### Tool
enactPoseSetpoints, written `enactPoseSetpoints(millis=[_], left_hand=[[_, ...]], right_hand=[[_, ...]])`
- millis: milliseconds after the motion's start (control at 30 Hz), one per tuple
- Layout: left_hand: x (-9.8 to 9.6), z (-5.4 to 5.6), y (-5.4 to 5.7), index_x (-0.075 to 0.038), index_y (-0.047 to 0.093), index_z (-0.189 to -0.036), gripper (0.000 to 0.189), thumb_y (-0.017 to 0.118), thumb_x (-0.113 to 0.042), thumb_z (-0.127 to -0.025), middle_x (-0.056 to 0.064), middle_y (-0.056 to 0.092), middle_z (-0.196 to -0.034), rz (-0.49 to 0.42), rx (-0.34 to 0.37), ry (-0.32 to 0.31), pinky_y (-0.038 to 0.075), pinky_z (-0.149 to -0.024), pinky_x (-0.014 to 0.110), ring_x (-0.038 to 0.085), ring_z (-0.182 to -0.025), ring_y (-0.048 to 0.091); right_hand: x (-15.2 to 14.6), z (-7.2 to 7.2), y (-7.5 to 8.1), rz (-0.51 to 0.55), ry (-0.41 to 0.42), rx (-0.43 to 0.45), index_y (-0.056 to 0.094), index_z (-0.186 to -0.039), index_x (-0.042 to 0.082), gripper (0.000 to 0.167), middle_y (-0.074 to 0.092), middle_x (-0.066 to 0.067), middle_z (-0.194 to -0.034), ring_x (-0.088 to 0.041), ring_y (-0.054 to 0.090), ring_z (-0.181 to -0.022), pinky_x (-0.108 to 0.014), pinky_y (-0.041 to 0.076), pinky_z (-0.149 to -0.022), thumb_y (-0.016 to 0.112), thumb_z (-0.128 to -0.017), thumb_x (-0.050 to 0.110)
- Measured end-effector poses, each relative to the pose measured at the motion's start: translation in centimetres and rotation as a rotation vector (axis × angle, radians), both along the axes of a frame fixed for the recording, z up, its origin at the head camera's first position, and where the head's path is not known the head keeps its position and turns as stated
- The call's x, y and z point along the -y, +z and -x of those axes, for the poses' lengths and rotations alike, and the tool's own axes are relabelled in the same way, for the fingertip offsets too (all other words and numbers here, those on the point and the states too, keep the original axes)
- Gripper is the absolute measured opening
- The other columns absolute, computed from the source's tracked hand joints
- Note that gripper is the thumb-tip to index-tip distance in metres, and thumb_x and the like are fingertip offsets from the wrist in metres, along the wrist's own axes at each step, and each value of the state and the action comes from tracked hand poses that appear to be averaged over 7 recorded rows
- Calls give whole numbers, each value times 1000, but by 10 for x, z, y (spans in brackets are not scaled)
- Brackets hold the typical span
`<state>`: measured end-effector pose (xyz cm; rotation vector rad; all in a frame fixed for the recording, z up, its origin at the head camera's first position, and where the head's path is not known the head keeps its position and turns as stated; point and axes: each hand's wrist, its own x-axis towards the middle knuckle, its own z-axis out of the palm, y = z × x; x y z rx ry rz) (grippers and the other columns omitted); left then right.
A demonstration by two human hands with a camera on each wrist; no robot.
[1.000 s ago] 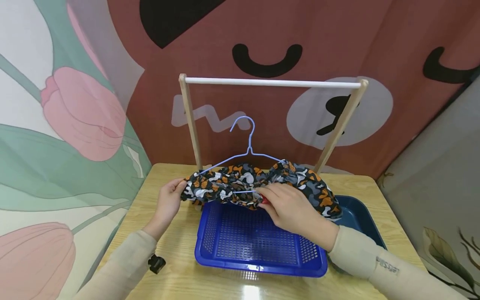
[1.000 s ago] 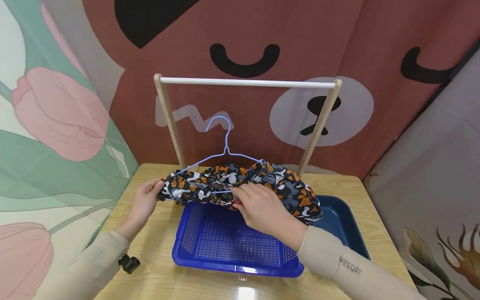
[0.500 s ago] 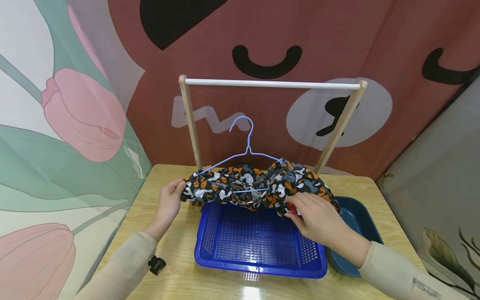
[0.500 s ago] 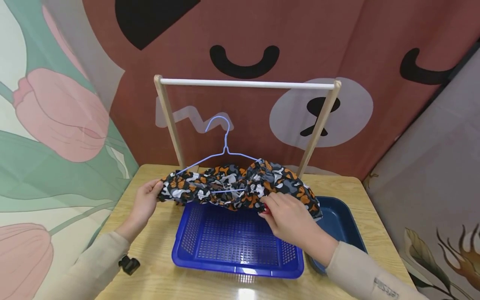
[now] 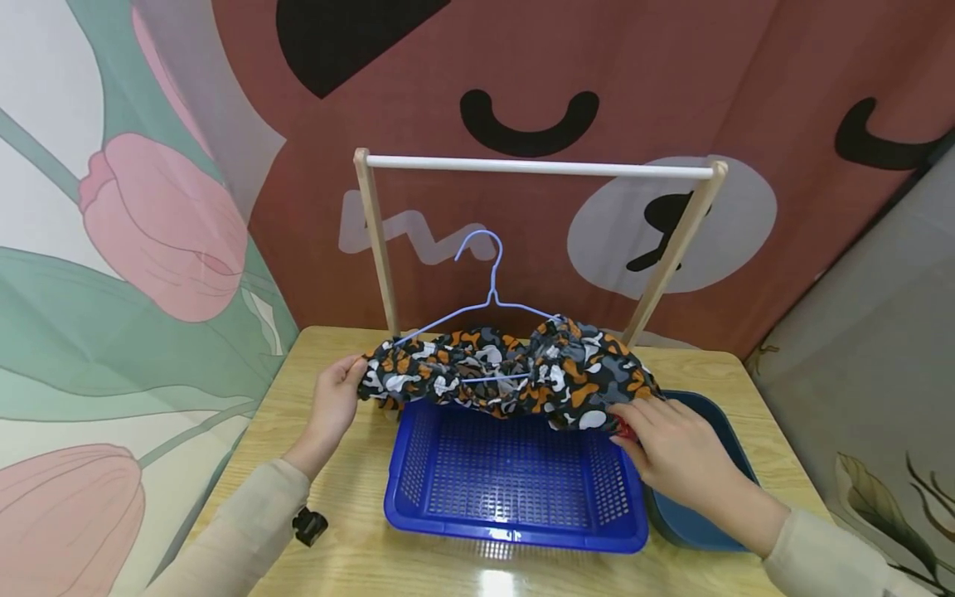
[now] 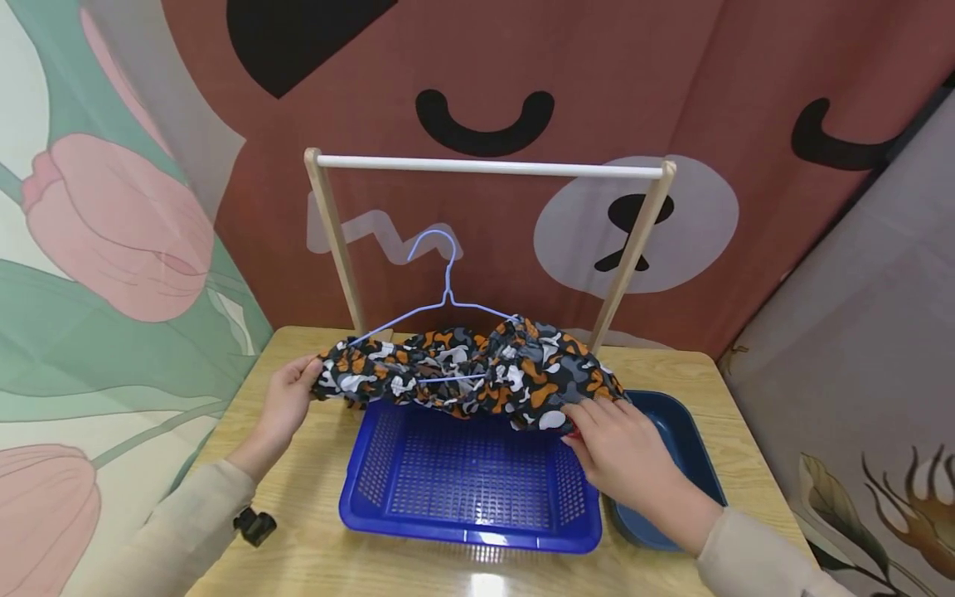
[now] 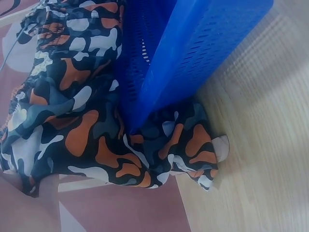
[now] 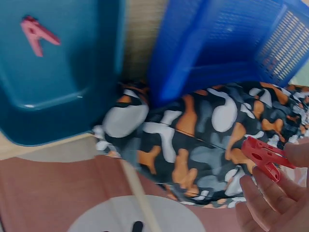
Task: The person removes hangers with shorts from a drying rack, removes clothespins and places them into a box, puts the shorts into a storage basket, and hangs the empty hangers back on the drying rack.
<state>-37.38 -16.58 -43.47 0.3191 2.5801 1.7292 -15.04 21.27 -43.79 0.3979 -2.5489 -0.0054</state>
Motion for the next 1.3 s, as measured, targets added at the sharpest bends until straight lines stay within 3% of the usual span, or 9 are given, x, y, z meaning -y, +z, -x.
enactPoseSetpoints(millis=[133, 367, 533, 633, 700, 767, 967, 1100, 1300], left_hand=[[1, 0, 1, 12, 62, -120, 33, 44, -12, -107, 19, 68, -103, -1, 7, -6, 44, -73, 17, 5, -84, 55], [2, -1, 1, 12, 62, -122, 33, 44, -12, -106, 21, 67, -108, -2, 2, -3, 43, -74, 16, 6, -87, 55], [3, -2, 1, 12, 62, -122, 33, 45, -13, -106, 21, 67, -108, -16, -2, -10, 44, -74, 16, 5, -87, 55], [2, -1, 0, 12, 62, -121, 34, 45, -13, -106, 21, 68, -107, -26, 1, -14, 44, -73, 16, 3, -85, 55], [3, -1, -1, 13, 62, -121, 34, 45, -12, -106, 21, 68, -106, -28, 1, -16, 44, -72, 16, 2, -83, 55], [2, -1, -2, 13, 62, -121, 34, 45, -12, -106, 22, 67, -107, -29, 3, -16, 45, -72, 16, 3, -84, 55], [1, -3, 1, 12, 59, -126, 36, 44, -14, -107, 25, 64, -117, -19, 10, -9, 44, -75, 16, 12, -95, 56], [1, -4, 3, 13, 59, -125, 35, 44, -13, -107, 25, 64, -116, -34, 13, -15, 44, -74, 16, 7, -91, 55], [0, -4, 5, 13, 62, -121, 34, 45, -13, -107, 21, 66, -109, -42, 17, -16, 44, -70, 17, 6, -85, 54]], right_hand=[[-10, -10, -4, -25, -18, 26, 68, -104, 5, 71, 68, -5, -86, -22, 63, -74, -41, 52, -63, 17, -103, 55], [-33, -20, -14, -38, -3, -3, 68, -96, 5, 71, 62, -1, -78, -19, 59, -67, -39, 50, -55, 18, -104, 54], [-53, -28, -22, -80, -50, 83, 68, -94, 5, 77, 61, 1, -76, -17, 58, -65, -37, 51, -55, 11, -100, 56], [-63, -32, -25, -108, -105, 153, 67, -92, 6, 48, 60, 2, -75, -17, 56, -63, -36, 49, -54, 49, -101, 50], [-67, -34, -26, -122, -145, 197, 66, -91, 7, 30, 58, 3, -74, -17, 56, -63, -36, 49, -53, 74, -89, 36], [-70, -35, -28, -124, -179, 246, 65, -88, 8, 31, 57, 4, -72, -17, 56, -62, -35, 47, -52, 88, -71, 19], [-77, -39, -41, -119, -263, 464, 55, -77, 14, 30, 46, 7, -63, -9, 44, -53, -31, 37, -45, 85, -72, 11], [-78, -39, -54, -94, -283, 584, 58, -78, 12, 25, 46, 6, -61, -9, 42, -52, -32, 40, -44, 81, -73, 5], [-78, -39, -76, -103, -264, 635, 60, -78, 10, 19, 49, 4, -61, -10, 42, -52, -32, 40, -44, 74, -74, -2]])
